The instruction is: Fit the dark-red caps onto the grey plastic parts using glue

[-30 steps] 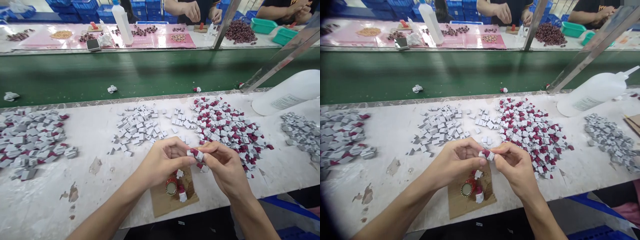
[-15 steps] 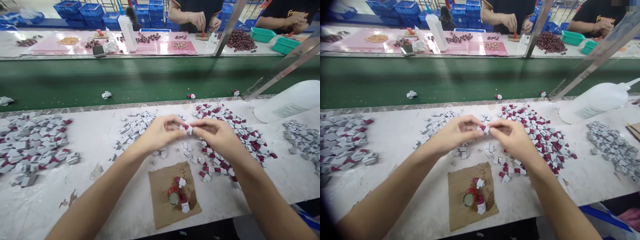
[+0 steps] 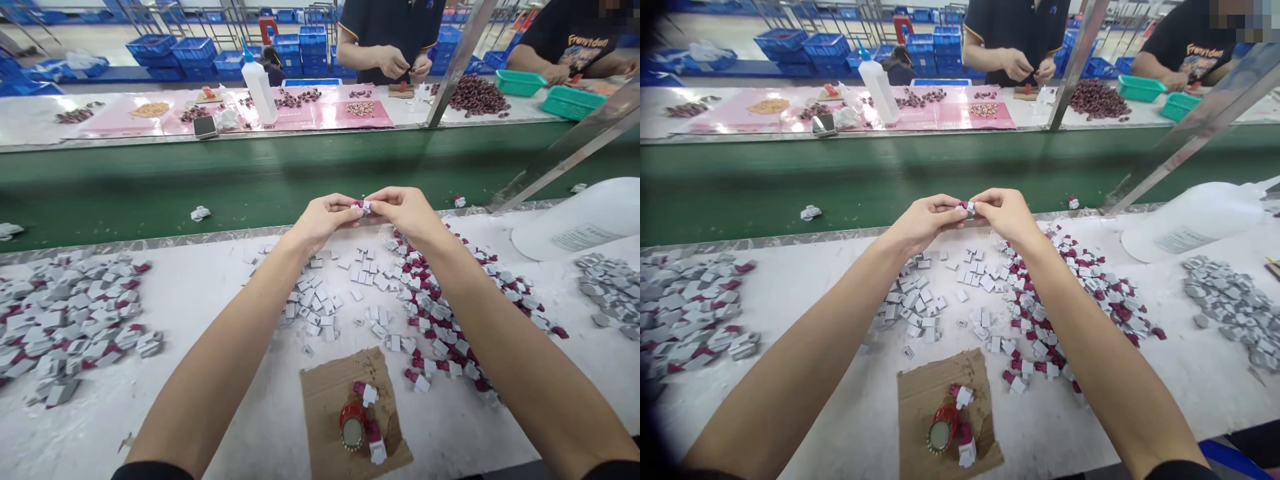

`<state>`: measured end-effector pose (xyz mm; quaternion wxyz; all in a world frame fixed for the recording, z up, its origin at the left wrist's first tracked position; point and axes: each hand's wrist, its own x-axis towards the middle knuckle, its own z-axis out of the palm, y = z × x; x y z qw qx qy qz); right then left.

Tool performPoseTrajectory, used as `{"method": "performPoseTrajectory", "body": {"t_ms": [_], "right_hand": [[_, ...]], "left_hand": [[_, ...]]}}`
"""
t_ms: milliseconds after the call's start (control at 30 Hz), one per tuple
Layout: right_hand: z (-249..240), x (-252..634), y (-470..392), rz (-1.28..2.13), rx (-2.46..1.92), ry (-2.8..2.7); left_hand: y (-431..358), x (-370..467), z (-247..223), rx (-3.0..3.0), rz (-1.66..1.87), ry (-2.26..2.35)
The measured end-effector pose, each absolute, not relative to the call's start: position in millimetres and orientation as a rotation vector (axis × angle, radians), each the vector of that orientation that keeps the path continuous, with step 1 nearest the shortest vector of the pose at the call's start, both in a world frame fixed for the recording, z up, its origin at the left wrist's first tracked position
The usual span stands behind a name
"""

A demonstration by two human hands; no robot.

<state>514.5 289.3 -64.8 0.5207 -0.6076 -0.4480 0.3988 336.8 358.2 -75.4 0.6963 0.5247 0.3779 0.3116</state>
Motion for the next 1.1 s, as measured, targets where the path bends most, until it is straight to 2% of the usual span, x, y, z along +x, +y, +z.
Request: {"method": "performPoseTrajectory", "body": {"t_ms": [133,333,533,767,1100], "right_hand": [[-69,514,274,0.985,-1.362,-1.047],[-50,507,228,0.964,-1.361,-1.089],[-48,504,193,1.149,-1.221,-1.064],[-36,485,164,1.011,-1.240,-0.937],[-7,470,134,1.023,-1.253,-1.085]], "left_hand": [[346,331,-69,1.184,0.687,0.820],[310,310,-48,1.343,0.615,0.765],[270,298,-34,1.417,0.622,0.730],[241,296,-42,1.136,0.803,0.613],[220,269,-10,1.211,0.716,0.661]]}}
